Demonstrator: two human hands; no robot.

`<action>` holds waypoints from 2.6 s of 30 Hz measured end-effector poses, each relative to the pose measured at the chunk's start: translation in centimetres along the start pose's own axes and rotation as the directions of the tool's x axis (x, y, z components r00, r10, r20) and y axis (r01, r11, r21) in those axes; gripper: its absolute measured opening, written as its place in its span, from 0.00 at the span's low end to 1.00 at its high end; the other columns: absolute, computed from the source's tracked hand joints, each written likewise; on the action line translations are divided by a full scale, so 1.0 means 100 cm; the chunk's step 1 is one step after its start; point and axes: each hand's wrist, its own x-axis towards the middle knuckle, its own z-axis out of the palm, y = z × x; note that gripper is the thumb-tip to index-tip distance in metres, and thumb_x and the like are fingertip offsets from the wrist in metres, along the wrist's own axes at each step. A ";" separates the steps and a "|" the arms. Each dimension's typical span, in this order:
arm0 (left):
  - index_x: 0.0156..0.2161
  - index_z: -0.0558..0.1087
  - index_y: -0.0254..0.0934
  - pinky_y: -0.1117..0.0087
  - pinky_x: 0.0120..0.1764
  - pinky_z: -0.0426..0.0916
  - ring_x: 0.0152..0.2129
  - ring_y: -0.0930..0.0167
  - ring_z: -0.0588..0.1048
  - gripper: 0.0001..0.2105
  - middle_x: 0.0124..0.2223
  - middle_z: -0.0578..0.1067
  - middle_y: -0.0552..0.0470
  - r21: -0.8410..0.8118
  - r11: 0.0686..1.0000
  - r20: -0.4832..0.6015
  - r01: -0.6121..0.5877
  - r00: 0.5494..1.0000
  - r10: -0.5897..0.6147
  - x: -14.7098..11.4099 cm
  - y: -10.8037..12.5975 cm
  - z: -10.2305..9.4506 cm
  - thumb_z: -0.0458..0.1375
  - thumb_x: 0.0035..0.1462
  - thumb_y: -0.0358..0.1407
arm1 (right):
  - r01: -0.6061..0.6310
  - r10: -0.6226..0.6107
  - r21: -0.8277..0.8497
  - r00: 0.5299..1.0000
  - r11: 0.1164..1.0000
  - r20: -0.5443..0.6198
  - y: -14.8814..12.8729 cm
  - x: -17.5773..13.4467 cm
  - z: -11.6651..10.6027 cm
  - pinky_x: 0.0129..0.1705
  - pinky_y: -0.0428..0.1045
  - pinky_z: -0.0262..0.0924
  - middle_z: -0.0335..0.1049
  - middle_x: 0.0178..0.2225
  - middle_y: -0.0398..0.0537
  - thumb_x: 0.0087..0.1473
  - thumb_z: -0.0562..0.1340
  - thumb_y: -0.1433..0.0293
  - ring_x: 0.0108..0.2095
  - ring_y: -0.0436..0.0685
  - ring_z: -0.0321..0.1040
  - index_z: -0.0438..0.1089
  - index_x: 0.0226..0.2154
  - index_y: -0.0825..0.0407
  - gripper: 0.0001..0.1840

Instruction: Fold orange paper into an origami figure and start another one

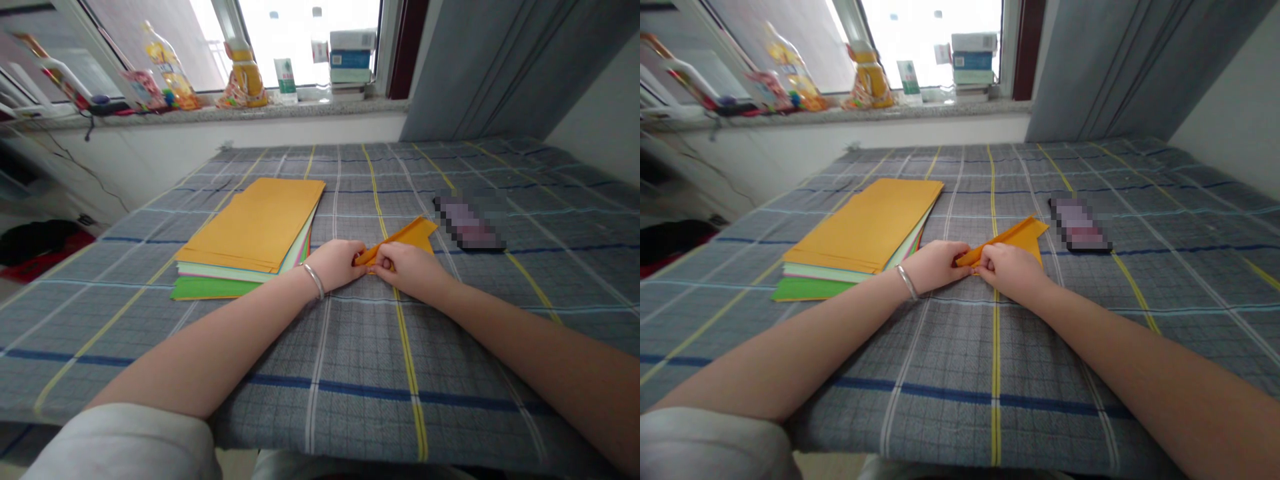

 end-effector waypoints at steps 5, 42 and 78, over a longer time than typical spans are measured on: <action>0.38 0.71 0.37 0.71 0.29 0.60 0.28 0.68 0.73 0.09 0.32 0.75 0.51 0.017 1.000 0.010 -0.021 1.000 0.020 0.001 -0.001 0.002 0.57 0.59 0.41 | 0.002 -0.002 0.046 1.000 0.999 0.003 0.004 0.001 0.002 0.29 0.50 0.53 0.69 0.27 0.44 0.55 0.62 0.68 0.28 0.54 0.63 0.63 0.25 0.49 0.09; 0.42 0.80 0.49 0.64 0.49 0.66 0.46 0.66 0.70 0.12 0.54 0.66 0.48 0.219 0.829 -0.031 -0.514 0.846 0.533 -0.004 -0.030 -0.006 0.52 0.65 0.37 | 0.423 -0.427 -0.094 0.904 0.901 -0.032 0.027 -0.003 -0.010 0.46 0.55 0.64 0.75 0.42 0.51 0.61 0.59 0.70 0.44 0.59 0.70 0.78 0.40 0.48 0.12; 0.45 0.76 0.44 0.70 0.38 0.66 0.40 0.68 0.75 0.09 0.43 0.77 0.53 0.399 0.754 0.160 -0.522 0.849 0.503 -0.010 -0.018 -0.020 0.54 0.65 0.37 | 0.565 -0.560 -0.248 0.823 0.787 0.099 0.035 -0.011 -0.027 0.36 0.49 0.58 0.71 0.38 0.48 0.57 0.57 0.77 0.36 0.55 0.66 0.77 0.40 0.45 0.16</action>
